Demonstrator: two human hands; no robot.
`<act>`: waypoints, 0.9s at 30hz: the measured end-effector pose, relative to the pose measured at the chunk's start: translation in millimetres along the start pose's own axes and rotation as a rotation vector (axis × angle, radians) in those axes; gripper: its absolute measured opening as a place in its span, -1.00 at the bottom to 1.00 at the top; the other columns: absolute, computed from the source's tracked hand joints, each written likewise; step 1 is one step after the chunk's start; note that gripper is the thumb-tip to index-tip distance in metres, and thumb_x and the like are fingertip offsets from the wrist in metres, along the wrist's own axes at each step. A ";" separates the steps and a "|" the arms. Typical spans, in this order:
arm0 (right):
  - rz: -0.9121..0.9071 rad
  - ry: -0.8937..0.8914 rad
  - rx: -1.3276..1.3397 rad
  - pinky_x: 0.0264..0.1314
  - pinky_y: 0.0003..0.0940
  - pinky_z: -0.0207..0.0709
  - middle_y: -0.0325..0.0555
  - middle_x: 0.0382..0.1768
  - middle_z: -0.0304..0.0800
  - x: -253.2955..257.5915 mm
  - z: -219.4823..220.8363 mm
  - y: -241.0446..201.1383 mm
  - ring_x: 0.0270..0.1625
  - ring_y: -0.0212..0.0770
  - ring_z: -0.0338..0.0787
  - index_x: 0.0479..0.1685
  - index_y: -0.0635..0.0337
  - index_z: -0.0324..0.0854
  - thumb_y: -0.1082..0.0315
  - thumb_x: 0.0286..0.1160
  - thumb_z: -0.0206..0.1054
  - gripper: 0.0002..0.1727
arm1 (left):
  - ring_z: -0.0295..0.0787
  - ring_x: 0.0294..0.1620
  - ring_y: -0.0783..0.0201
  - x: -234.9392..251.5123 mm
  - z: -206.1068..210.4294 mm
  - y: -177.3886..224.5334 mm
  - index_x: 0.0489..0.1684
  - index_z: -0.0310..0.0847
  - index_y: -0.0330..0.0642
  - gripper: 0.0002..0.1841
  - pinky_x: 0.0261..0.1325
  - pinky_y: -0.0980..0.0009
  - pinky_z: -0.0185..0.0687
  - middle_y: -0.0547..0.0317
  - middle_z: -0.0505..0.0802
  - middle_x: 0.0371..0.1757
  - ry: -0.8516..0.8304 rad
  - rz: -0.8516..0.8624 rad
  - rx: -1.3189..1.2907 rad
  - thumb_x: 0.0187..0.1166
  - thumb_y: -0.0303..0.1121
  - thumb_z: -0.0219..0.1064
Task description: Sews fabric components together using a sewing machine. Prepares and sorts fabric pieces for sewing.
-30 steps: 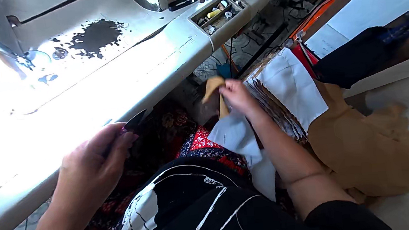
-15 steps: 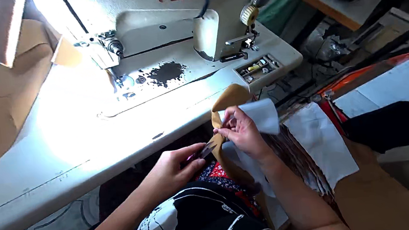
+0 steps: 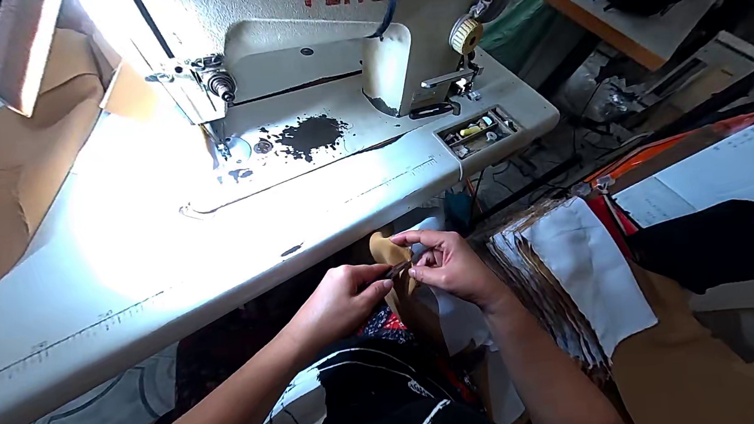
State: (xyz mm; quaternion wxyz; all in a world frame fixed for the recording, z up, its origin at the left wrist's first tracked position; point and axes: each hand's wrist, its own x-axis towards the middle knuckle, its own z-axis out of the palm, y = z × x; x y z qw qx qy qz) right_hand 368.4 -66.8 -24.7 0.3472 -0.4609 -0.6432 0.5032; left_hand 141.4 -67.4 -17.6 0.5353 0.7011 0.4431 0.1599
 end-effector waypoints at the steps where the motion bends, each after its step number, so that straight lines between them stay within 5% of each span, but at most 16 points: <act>1: -0.002 0.010 -0.009 -0.39 -0.67 0.59 -0.16 0.19 0.81 -0.1 -0.1 0.3 -0.48 -0.62 0.62 0.28 0.25 0.71 0.64 0.24 0.36 -0.50 | 0.57 -0.42 0.63 -1.2 -0.2 1.6 0.35 0.74 -0.08 -0.64 -0.24 0.57 0.51 0.37 0.82 -0.28 0.007 -0.005 -0.005 0.78 -0.17 0.17; 11: -0.005 0.028 -0.005 -0.43 -0.68 0.57 -0.14 0.18 0.81 -2.7 -2.0 -0.3 -0.53 -0.63 0.60 0.36 0.24 0.68 0.64 0.22 0.35 -0.44 | 0.53 -0.48 0.64 1.6 2.4 13.3 0.26 0.79 -0.08 -0.67 -0.31 0.60 0.46 0.43 0.76 -0.39 0.009 -0.043 -0.027 0.79 -0.19 0.17; 17: 0.003 0.042 -0.004 -0.43 -0.66 0.57 -0.13 0.11 0.82 -5.1 -7.3 1.0 -0.53 -0.60 0.61 0.40 0.20 0.66 0.64 0.20 0.32 -0.39 | 0.65 -0.39 0.66 9.8 8.6 23.3 0.23 0.81 -0.07 -0.70 -0.19 0.59 0.59 0.40 0.86 -0.29 0.030 -0.012 -0.015 0.77 -0.23 0.21; 21: -0.159 0.306 -0.198 0.00 -0.45 0.75 -0.04 0.02 0.88 -6.6 -34.3 -4.8 -0.16 -0.43 0.83 0.16 0.36 0.74 0.52 0.40 0.44 -0.67 | 0.76 -0.34 0.24 25.5 -14.6 30.5 0.26 0.80 -0.11 -0.70 -0.12 0.04 0.67 0.10 0.89 -0.27 0.248 0.103 0.213 0.78 -0.28 0.21; 23: -0.237 0.507 -0.293 -0.11 -0.48 0.70 -0.14 -0.21 0.83 -6.1 -48.9 -9.8 -0.23 -0.45 0.77 -0.10 0.32 0.73 0.47 0.39 0.50 -0.83 | 0.59 -0.49 0.21 53.6 -34.6 12.9 0.23 0.75 -0.30 -0.73 -0.33 0.17 0.55 -0.01 0.81 -0.37 0.417 0.260 0.305 0.73 -0.44 0.21; 24: -0.256 0.582 -0.319 -0.18 -0.51 0.66 -0.18 -0.26 0.77 -5.9 -54.6 -14.0 -0.26 -0.47 0.73 -0.14 0.28 0.68 0.47 0.35 0.52 -0.82 | 0.62 -0.44 0.07 68.0 -47.9 4.0 0.24 0.73 -0.35 -0.72 -0.30 0.08 0.54 -0.14 0.80 -0.32 0.488 0.281 0.393 0.67 -0.49 0.26; 25: -0.262 0.633 -0.337 -0.20 -0.50 0.67 -0.16 -0.24 0.74 -5.9 -59.1 -19.1 -0.26 -0.45 0.73 -0.09 0.26 0.64 0.48 0.34 0.53 -0.78 | 0.77 -0.17 -0.21 77.3 -61.8 -1.8 0.31 0.72 -0.33 -0.68 -0.06 -0.18 0.62 -0.32 0.84 -0.12 0.530 0.250 0.506 0.64 -0.48 0.31; 27: -0.262 0.706 -0.332 -0.29 -0.48 0.63 -0.10 -0.19 0.69 -3.2 -61.3 -29.1 -0.30 -0.41 0.69 0.08 0.24 0.56 0.48 0.37 0.50 -0.67 | 0.61 0.29 -0.51 83.4 -75.4 -4.6 0.48 0.60 -0.33 -0.48 0.30 -0.44 0.42 -0.52 0.71 0.21 0.603 0.298 0.609 0.52 -0.37 0.47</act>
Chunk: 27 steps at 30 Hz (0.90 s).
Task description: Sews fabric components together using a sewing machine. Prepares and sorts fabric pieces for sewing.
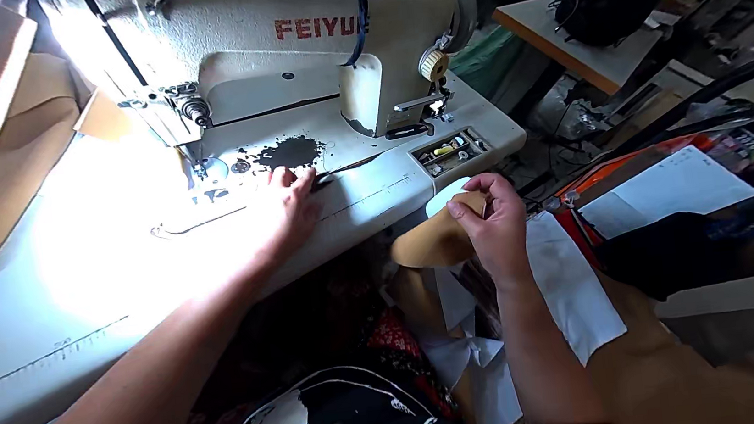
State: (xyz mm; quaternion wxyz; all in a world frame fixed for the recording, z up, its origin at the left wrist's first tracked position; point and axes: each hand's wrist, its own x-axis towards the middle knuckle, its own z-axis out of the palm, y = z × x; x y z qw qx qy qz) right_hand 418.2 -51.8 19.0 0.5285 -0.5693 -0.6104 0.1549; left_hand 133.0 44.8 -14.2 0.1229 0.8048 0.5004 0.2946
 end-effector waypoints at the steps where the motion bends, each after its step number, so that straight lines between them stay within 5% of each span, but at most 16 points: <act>1: 0.014 0.024 0.017 -0.32 -0.47 0.62 -0.08 -0.16 0.70 2.9 2.1 -5.4 -0.31 -0.40 0.70 0.17 0.21 0.54 0.47 0.39 0.48 -0.63 | 0.49 0.47 -0.53 -0.8 -1.5 7.5 0.60 0.45 -0.36 -0.28 0.45 -0.47 0.31 -0.56 0.60 0.42 0.040 0.054 -0.036 0.43 -0.25 0.56; 3: 0.055 0.004 0.119 -0.21 -0.41 0.67 -0.07 -0.05 0.70 7.4 11.5 -19.6 -0.18 -0.36 0.74 0.27 0.20 0.49 0.46 0.40 0.40 -0.58 | 0.38 0.65 -0.35 -14.5 0.3 45.9 0.78 0.13 -0.41 0.12 0.61 -0.31 0.26 -0.45 0.42 0.67 0.082 0.152 -0.158 0.24 0.11 0.60; 5: 0.123 -0.101 0.256 -0.22 -0.40 0.67 -0.09 0.00 0.68 9.3 24.2 -42.7 -0.16 -0.37 0.73 0.31 0.17 0.45 0.47 0.45 0.34 -0.58 | 0.48 0.61 -0.24 -32.8 11.4 84.1 0.77 0.03 -0.51 0.28 0.59 -0.19 0.39 -0.43 0.47 0.64 0.112 0.266 -0.345 0.11 0.19 0.65; 8: 0.104 -0.256 0.394 -0.25 -0.49 0.68 -0.11 -0.03 0.69 14.1 42.6 -81.9 -0.23 -0.44 0.74 0.36 0.20 0.41 0.48 0.58 0.26 -0.62 | 0.78 0.30 0.13 -45.9 10.0 96.3 0.56 0.34 -0.51 -0.28 0.40 0.17 0.69 -0.22 0.78 0.30 0.211 0.266 -0.591 0.35 -0.44 0.50; 10: -0.091 -0.291 0.422 0.04 -0.59 0.66 -0.20 0.00 0.62 16.1 57.3 -97.5 -0.04 -0.56 0.71 0.45 0.32 0.28 0.50 0.64 0.17 -0.57 | 0.84 -0.06 0.46 -52.6 -20.9 83.7 0.24 0.62 -0.35 -0.73 0.05 0.43 0.80 0.13 0.88 -0.04 0.278 0.049 -0.757 0.63 -0.56 0.21; 12: -0.360 -0.317 0.296 0.34 -0.44 0.62 0.02 0.23 0.64 11.2 74.7 -99.9 0.30 -0.35 0.70 0.50 0.46 0.26 0.43 0.62 0.22 -0.49 | 0.82 -0.15 0.53 -65.8 -63.9 63.0 0.14 0.67 -0.17 -0.76 -0.03 0.46 0.81 0.36 0.87 -0.12 0.349 -0.173 -0.887 0.83 -0.41 0.06; 14: -0.585 -0.390 0.139 0.50 -0.15 0.56 0.23 0.35 0.67 0.3 104.3 -89.3 0.44 -0.03 0.68 0.45 0.47 0.47 0.28 0.56 0.34 -0.45 | 0.86 -0.18 0.52 -84.5 -99.7 37.8 0.13 0.66 -0.04 -0.74 -0.08 0.45 0.86 0.45 0.89 -0.15 0.490 -0.358 -0.975 0.88 -0.30 0.00; 17: -0.632 -0.679 -0.025 0.71 0.17 0.30 0.24 0.48 0.63 -18.2 161.8 -58.1 0.63 0.20 0.53 0.53 0.22 0.57 0.05 0.67 0.25 -0.43 | 0.85 -0.16 0.39 -123.9 -131.6 -14.3 0.29 0.54 -0.10 -0.72 -0.08 0.36 0.83 0.24 0.85 -0.09 0.600 -0.693 -0.888 0.90 -0.25 -0.03; 19: -0.596 -0.820 -0.136 0.70 0.22 0.25 0.25 0.45 0.67 -24.1 190.3 -43.6 0.59 0.24 0.57 0.51 0.21 0.62 0.02 0.77 0.12 -0.44 | 0.79 0.09 0.20 -154.2 -145.9 -50.5 0.65 0.27 -0.19 -0.59 0.15 0.20 0.71 -0.07 0.75 0.26 0.539 -0.851 -0.630 0.88 -0.35 -0.01; 22: -0.652 -0.826 -0.186 0.41 0.33 0.46 0.25 0.07 0.85 -25.3 206.9 -47.4 0.18 0.28 0.79 0.42 0.26 0.67 -0.18 0.73 0.05 -0.30 | 0.45 0.67 -0.09 -187.1 -166.5 -69.8 0.81 0.03 -0.37 -0.38 0.65 -0.02 0.39 -0.34 0.45 0.69 0.552 -0.703 -0.132 0.76 -0.45 0.09; 24: -0.632 -0.917 -0.204 0.47 0.36 0.36 0.23 -0.04 0.85 -25.4 206.0 -58.4 0.16 0.28 0.77 0.40 0.25 0.67 -0.40 0.56 0.11 -0.14 | 0.36 0.73 -0.16 -189.1 -175.8 -57.4 0.68 0.24 -0.49 -0.43 0.70 -0.10 0.31 -0.36 0.44 0.69 0.510 -0.443 0.073 0.66 -0.47 0.09; 25: -0.624 -0.972 -0.227 0.53 0.43 0.29 0.28 0.04 0.83 -26.7 205.5 -61.9 0.24 0.33 0.74 0.49 0.22 0.62 -0.39 0.50 0.21 -0.12 | 0.43 0.69 -0.14 -184.8 -176.2 -48.9 0.58 0.38 -0.51 -0.48 0.66 -0.07 0.38 -0.33 0.52 0.64 0.437 -0.304 0.130 0.61 -0.49 0.14; 27: -0.621 -0.989 -0.211 0.51 0.41 0.32 0.35 0.11 0.80 -31.0 206.8 -63.7 0.28 0.38 0.72 0.51 0.18 0.63 0.03 0.57 0.35 -0.40 | 0.56 0.61 -0.11 -169.2 -166.0 -34.0 0.49 0.53 -0.47 -0.47 0.60 -0.02 0.49 -0.28 0.64 0.54 0.225 -0.061 0.160 0.47 -0.52 0.36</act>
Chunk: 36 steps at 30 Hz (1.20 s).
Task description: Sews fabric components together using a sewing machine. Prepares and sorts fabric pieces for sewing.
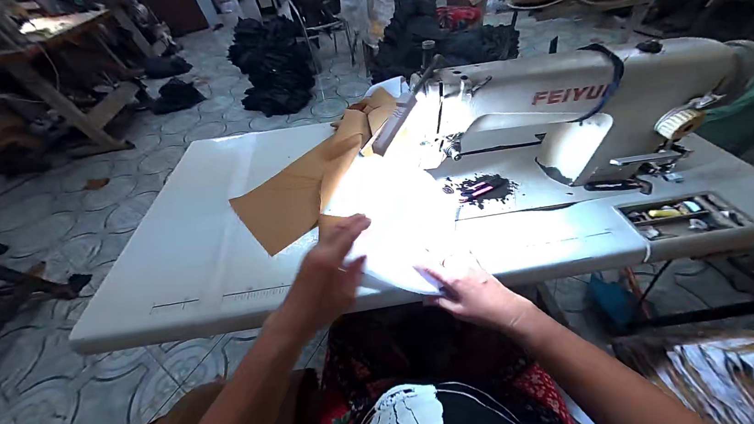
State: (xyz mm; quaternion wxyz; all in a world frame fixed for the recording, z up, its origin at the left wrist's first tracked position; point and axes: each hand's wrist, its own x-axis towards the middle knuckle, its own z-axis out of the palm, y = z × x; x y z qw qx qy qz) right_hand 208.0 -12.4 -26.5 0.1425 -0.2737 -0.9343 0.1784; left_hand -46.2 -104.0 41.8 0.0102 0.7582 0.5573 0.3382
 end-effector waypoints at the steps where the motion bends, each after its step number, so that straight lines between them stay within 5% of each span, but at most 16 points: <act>1: -0.024 0.098 0.040 0.43 0.35 0.44 0.32 0.07 0.83 -0.2 2.7 -1.6 0.22 0.34 0.77 0.38 0.20 0.73 0.28 0.53 0.33 -0.55 | 0.54 0.62 -0.11 6.9 8.1 7.4 0.56 0.49 -0.40 -0.38 0.64 -0.03 0.43 -0.26 0.63 0.56 -0.140 0.075 0.002 0.43 -0.48 0.47; 3: -0.102 0.348 0.119 0.22 0.09 0.71 0.18 0.06 0.91 1.1 -3.5 -6.9 0.12 0.12 0.91 0.07 0.28 0.85 0.52 0.47 0.22 -0.67 | 0.65 0.51 -0.15 19.7 23.3 13.5 0.64 0.45 -0.30 -0.31 0.67 -0.13 0.33 -0.23 0.73 0.45 -0.349 0.154 0.046 0.42 -0.43 0.53; 4: -0.134 0.459 0.127 0.13 -0.01 0.73 0.14 0.02 0.92 1.3 -13.7 -11.3 0.05 0.04 0.91 -0.02 0.30 0.86 0.55 0.44 0.19 -0.68 | 0.79 0.31 -0.16 24.7 27.2 12.3 0.53 0.56 -0.30 -0.43 0.55 -0.18 0.44 -0.20 0.85 0.23 -0.376 0.156 0.061 0.45 -0.47 0.48; 6: -0.157 0.657 0.087 0.15 -0.08 0.68 0.13 -0.04 0.86 -0.8 -43.9 -21.6 0.05 -0.01 0.84 -0.04 0.34 0.82 0.52 0.44 0.24 -0.74 | 0.88 -0.12 -0.20 34.4 19.1 14.3 -0.04 0.81 -0.39 -0.82 0.07 -0.21 0.68 -0.21 0.89 -0.24 -0.337 0.059 0.020 0.51 -0.56 0.35; 9: -0.189 0.858 0.050 0.33 -0.15 0.56 0.24 0.09 0.67 1.0 -83.3 -30.3 0.25 0.01 0.67 0.07 0.38 0.64 0.21 0.34 0.57 -0.54 | 0.75 -0.46 0.21 45.9 -6.8 24.4 -0.45 0.79 -0.30 -0.89 -0.30 0.13 0.68 0.07 0.81 -0.53 -0.136 -0.066 -0.151 0.47 -0.50 0.44; 12: -0.235 0.841 0.067 0.28 -0.23 0.62 0.24 0.06 0.73 11.2 -96.7 -37.9 0.21 -0.04 0.73 -0.01 0.42 0.66 0.26 0.36 0.54 -0.61 | 0.67 -0.56 0.60 48.2 -26.4 40.0 -0.48 0.78 -0.14 -0.89 -0.44 0.56 0.60 0.35 0.80 -0.58 -0.013 -0.166 -0.304 0.37 -0.41 0.58; 16: -0.282 0.846 0.108 0.11 -0.49 0.67 0.13 -0.18 0.85 28.5 -105.6 -49.8 -0.05 -0.27 0.84 -0.17 0.47 0.76 0.50 0.57 0.26 -0.81 | 0.78 -0.48 0.61 40.6 -32.9 37.4 -0.36 0.78 -0.10 -0.83 -0.39 0.57 0.72 0.39 0.87 -0.49 0.010 -0.221 -0.419 0.20 -0.44 0.66; 20: -0.226 0.856 0.096 -0.30 -0.72 0.47 -0.13 -0.47 0.70 35.6 -144.6 -63.6 -0.44 -0.61 0.59 -0.17 0.46 0.66 0.45 0.71 0.15 -0.77 | 0.75 -0.43 0.61 23.7 -35.7 14.9 -0.14 0.74 -0.13 -0.70 -0.37 0.59 0.69 0.40 0.87 -0.37 -0.110 -0.165 -0.471 0.17 -0.40 0.62; 24: -0.117 0.744 0.075 -0.27 -0.76 0.40 -0.40 -0.41 0.64 40.8 -189.4 -59.7 -0.41 -0.76 0.49 -0.15 0.25 0.67 0.32 0.75 0.13 -0.76 | 0.47 -0.51 0.73 -1.4 -35.5 -5.7 -0.44 0.73 -0.16 -0.81 -0.47 0.76 0.34 0.43 0.72 -0.45 -0.101 -0.089 -0.369 0.26 -0.27 0.58; 26: -0.226 0.615 0.063 -0.16 -0.62 0.55 -0.25 -0.33 0.78 47.3 -192.0 -60.3 -0.33 -0.63 0.64 -0.13 0.29 0.73 0.35 0.70 0.17 -0.76 | 0.68 -0.05 0.63 -4.1 -34.0 -10.8 -0.25 0.76 -0.14 -0.67 -0.01 0.62 0.63 0.33 0.79 -0.06 -0.057 -0.036 -0.387 0.20 -0.14 0.64; 28: -0.378 0.470 0.073 -0.20 -0.54 0.61 -0.14 -0.33 0.82 58.6 -184.1 -68.5 -0.35 -0.52 0.71 -0.15 0.32 0.77 0.38 0.68 0.19 -0.75 | 0.53 0.56 0.38 3.0 -28.4 -11.7 0.30 0.54 -0.12 -0.25 0.52 0.28 0.55 0.17 0.59 0.58 -0.047 -0.022 -0.524 0.11 0.05 0.68; 29: -0.450 0.402 0.093 -0.28 -0.60 0.57 -0.16 -0.38 0.79 64.5 -179.5 -74.5 -0.41 -0.54 0.67 -0.18 0.32 0.76 0.39 0.69 0.19 -0.75 | 0.41 0.69 0.36 8.7 -22.8 -10.5 0.56 0.35 -0.06 -0.03 0.64 0.26 0.46 0.24 0.44 0.74 -0.042 -0.036 -0.614 0.06 0.13 0.69; 31: -0.530 0.287 0.146 -0.29 -0.64 0.47 -0.20 -0.43 0.75 72.6 -177.3 -87.9 -0.43 -0.58 0.61 -0.19 0.33 0.76 0.41 0.70 0.18 -0.75 | 0.49 0.60 0.45 19.3 -9.5 -6.9 0.79 0.01 0.05 0.20 0.57 0.35 0.52 0.44 0.52 0.65 -0.064 -0.065 -0.786 0.03 0.14 0.71; 32: -0.542 0.249 0.179 -0.28 -0.69 0.49 -0.22 -0.41 0.76 74.7 -180.0 -93.3 -0.41 -0.62 0.62 -0.17 0.34 0.75 0.41 0.71 0.18 -0.75 | 0.69 0.38 0.48 22.6 -2.8 -6.8 0.80 0.00 0.08 0.19 0.40 0.41 0.65 0.48 0.73 0.40 -0.096 -0.079 -0.870 0.05 0.09 0.72; 34: -0.537 0.213 0.264 -0.31 -0.78 0.49 -0.30 -0.39 0.73 76.4 -189.4 -99.9 -0.41 -0.71 0.59 -0.14 0.35 0.73 0.41 0.73 0.18 -0.77 | 0.85 -0.08 0.49 27.1 7.3 -10.0 0.71 0.27 0.04 -0.01 0.04 0.50 0.78 0.46 0.90 -0.14 -0.131 -0.084 -0.979 0.11 -0.09 0.69; 36: -0.571 0.177 0.352 -0.31 -0.82 0.50 -0.40 -0.36 0.70 79.6 -200.0 -98.2 -0.39 -0.77 0.60 -0.15 0.32 0.70 0.43 0.72 0.18 -0.80 | 0.70 0.15 0.54 31.6 7.8 -13.8 0.72 0.28 0.03 0.04 0.23 0.49 0.66 0.55 0.75 0.06 -0.070 -0.063 -0.937 0.09 0.08 0.69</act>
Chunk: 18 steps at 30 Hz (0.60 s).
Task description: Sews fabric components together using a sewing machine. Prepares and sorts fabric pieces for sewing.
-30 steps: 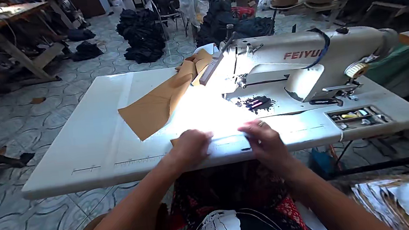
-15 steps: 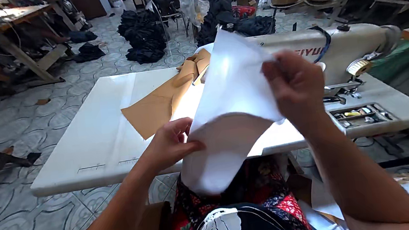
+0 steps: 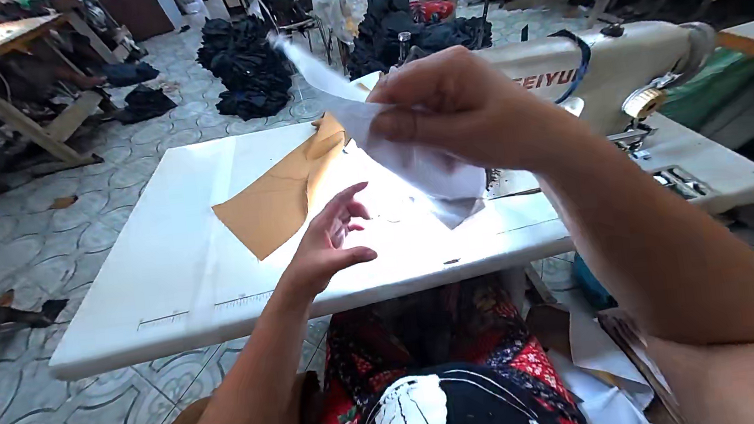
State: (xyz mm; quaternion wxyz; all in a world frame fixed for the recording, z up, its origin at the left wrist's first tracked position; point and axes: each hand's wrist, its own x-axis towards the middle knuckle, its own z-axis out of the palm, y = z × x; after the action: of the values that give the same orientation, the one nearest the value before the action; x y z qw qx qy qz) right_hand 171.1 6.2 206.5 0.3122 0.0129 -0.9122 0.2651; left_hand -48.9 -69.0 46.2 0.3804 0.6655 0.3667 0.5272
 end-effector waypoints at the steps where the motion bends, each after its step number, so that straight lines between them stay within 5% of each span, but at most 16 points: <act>1: -0.016 -0.030 0.064 -0.28 -0.81 0.53 -0.43 -0.37 0.69 1.9 -4.3 1.8 -0.37 -0.76 0.61 -0.17 0.30 0.68 0.45 0.72 0.17 -0.81 | 0.56 0.43 0.47 3.4 -0.8 1.0 0.81 0.07 0.05 0.17 0.45 0.39 0.56 0.50 0.64 0.37 0.027 0.021 -0.002 0.06 0.16 0.68; 3: -0.027 -0.118 0.191 -0.32 -0.78 0.57 -0.49 -0.45 0.65 6.0 -6.3 5.2 -0.41 -0.74 0.63 -0.23 0.26 0.65 0.48 0.73 0.14 -0.81 | 0.26 0.74 0.42 12.2 2.5 3.2 0.92 -0.31 0.15 0.38 0.63 0.35 0.41 0.43 0.27 0.80 0.038 0.058 -0.071 0.03 0.19 0.70; 5: -0.004 -0.213 0.291 -0.34 -0.75 0.57 -0.50 -0.48 0.63 11.1 -4.2 5.6 -0.42 -0.72 0.62 -0.27 0.24 0.63 0.49 0.75 0.08 -0.77 | 0.41 0.59 0.61 17.5 12.9 2.4 0.91 -0.30 0.21 0.38 0.47 0.56 0.52 0.56 0.34 0.73 0.047 0.058 -0.172 -0.02 0.07 0.75; 7: 0.017 -0.252 0.369 -0.31 -0.73 0.60 -0.51 -0.46 0.63 14.7 -3.4 4.2 -0.40 -0.71 0.64 -0.27 0.20 0.62 0.50 0.75 0.05 -0.75 | 0.57 0.44 0.62 19.4 20.8 0.5 0.81 -0.10 0.19 0.27 0.40 0.55 0.61 0.63 0.55 0.54 0.047 0.057 -0.239 -0.05 0.01 0.78; 12: 0.028 -0.185 0.599 -0.24 -0.66 0.71 -0.57 -0.40 0.75 17.8 -6.5 8.7 -0.33 -0.66 0.76 -0.26 0.03 0.62 0.50 0.75 0.03 -0.72 | 0.49 0.54 0.57 15.6 23.6 0.0 0.85 -0.05 0.39 0.23 0.53 0.46 0.52 0.69 0.53 0.56 0.039 0.135 -0.232 0.02 0.05 0.75; 14: 0.058 -0.210 0.650 -0.24 -0.65 0.70 -0.56 -0.40 0.76 20.8 4.2 7.8 -0.32 -0.66 0.75 -0.26 0.05 0.62 0.50 0.74 0.01 -0.71 | 0.66 0.33 0.68 8.2 27.4 2.2 0.64 0.25 0.47 -0.06 0.35 0.58 0.64 0.76 0.70 0.37 -0.022 0.144 -0.382 0.13 -0.07 0.72; 16: 0.086 -0.264 0.721 -0.25 -0.66 0.68 -0.53 -0.41 0.73 25.3 20.3 6.4 -0.34 -0.67 0.73 -0.26 0.11 0.62 0.51 0.75 0.00 -0.71 | 0.86 0.03 0.62 2.1 30.1 -0.7 0.17 0.78 0.28 -0.52 0.13 0.57 0.77 0.56 0.94 0.02 -0.102 0.096 -0.610 0.19 -0.23 0.69; 18: 0.123 -0.293 0.798 -0.24 -0.65 0.68 -0.52 -0.41 0.73 27.8 34.9 5.6 -0.33 -0.66 0.74 -0.25 0.11 0.61 0.49 0.76 -0.03 -0.70 | 0.91 -0.08 0.54 -4.5 31.1 -6.9 -0.03 0.87 0.11 -0.63 0.06 0.51 0.82 0.42 0.98 -0.11 -0.116 0.008 -0.703 0.13 -0.23 0.70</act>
State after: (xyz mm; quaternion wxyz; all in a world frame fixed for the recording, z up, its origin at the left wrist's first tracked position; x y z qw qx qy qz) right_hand 128.1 -2.2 196.7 0.1334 0.1156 -0.7718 0.6109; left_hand -19.8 -73.6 33.3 0.6041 0.5243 0.1382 0.5840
